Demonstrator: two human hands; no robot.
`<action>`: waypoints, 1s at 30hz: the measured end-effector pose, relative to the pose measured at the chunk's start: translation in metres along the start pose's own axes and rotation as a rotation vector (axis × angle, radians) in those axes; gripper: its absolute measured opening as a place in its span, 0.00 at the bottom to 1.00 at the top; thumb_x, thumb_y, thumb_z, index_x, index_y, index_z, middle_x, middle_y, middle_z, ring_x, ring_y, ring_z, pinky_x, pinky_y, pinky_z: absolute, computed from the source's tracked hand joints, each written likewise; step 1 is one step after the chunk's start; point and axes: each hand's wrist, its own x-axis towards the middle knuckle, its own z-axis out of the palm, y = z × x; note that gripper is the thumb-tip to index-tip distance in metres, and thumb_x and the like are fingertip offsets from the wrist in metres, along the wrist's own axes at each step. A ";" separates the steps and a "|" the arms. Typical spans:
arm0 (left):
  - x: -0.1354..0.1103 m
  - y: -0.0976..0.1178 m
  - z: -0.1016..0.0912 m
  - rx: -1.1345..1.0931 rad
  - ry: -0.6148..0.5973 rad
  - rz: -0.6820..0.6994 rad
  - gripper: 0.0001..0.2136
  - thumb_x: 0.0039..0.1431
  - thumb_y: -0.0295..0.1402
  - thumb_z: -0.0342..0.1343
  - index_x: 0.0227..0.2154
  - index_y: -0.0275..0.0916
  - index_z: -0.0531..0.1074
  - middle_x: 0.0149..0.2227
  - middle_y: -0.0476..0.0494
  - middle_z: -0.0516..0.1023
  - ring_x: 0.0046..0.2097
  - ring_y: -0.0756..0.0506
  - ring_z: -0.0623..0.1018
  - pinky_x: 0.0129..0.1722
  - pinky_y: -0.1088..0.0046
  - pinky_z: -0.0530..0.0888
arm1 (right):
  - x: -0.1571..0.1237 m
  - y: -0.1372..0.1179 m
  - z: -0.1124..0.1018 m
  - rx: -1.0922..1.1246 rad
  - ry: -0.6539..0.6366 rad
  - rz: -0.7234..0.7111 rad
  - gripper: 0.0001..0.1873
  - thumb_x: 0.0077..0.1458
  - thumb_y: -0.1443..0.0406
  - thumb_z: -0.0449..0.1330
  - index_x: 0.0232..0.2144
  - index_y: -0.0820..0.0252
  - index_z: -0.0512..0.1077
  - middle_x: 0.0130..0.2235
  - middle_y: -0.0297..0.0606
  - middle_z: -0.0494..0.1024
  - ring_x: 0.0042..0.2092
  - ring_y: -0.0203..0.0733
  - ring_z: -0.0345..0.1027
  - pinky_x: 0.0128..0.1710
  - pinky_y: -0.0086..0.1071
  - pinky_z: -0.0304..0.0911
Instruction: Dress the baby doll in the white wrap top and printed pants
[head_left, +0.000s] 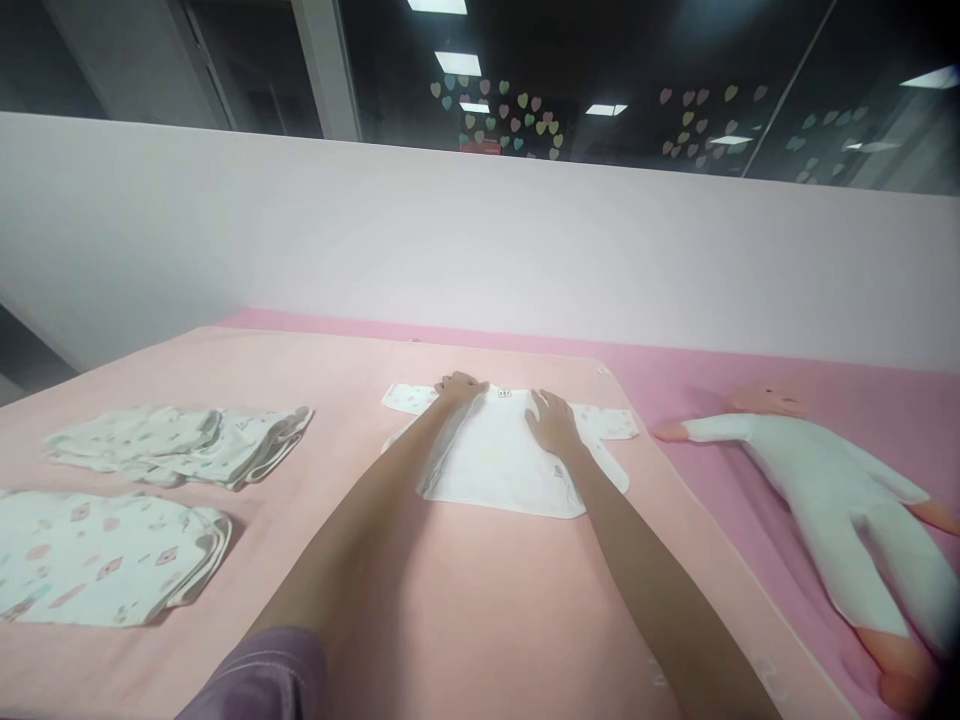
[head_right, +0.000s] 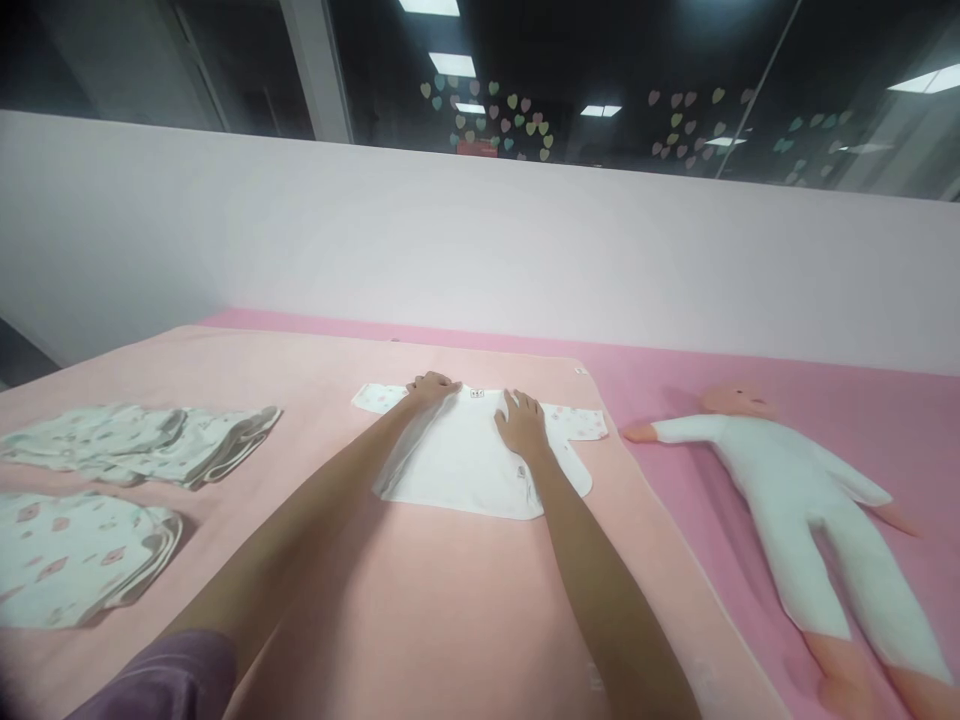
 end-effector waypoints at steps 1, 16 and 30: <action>0.000 0.000 0.001 -0.005 0.006 -0.001 0.21 0.64 0.57 0.55 0.33 0.46 0.82 0.49 0.41 0.86 0.65 0.30 0.72 0.63 0.53 0.67 | 0.000 0.000 0.000 -0.001 -0.002 0.001 0.32 0.75 0.56 0.46 0.75 0.59 0.62 0.75 0.48 0.64 0.75 0.54 0.55 0.75 0.49 0.48; -0.009 -0.006 0.021 -0.028 0.180 0.128 0.13 0.73 0.44 0.51 0.48 0.45 0.75 0.55 0.40 0.83 0.63 0.33 0.73 0.65 0.51 0.64 | 0.002 0.002 0.002 -0.018 -0.027 -0.009 0.33 0.76 0.56 0.46 0.76 0.61 0.60 0.77 0.48 0.60 0.77 0.52 0.52 0.77 0.48 0.44; -0.145 -0.078 -0.006 0.080 0.071 0.551 0.30 0.78 0.42 0.38 0.75 0.35 0.58 0.79 0.34 0.55 0.80 0.36 0.56 0.79 0.51 0.55 | -0.121 0.026 -0.072 0.099 -0.366 -0.248 0.42 0.76 0.45 0.33 0.81 0.59 0.42 0.82 0.39 0.35 0.82 0.48 0.28 0.81 0.51 0.31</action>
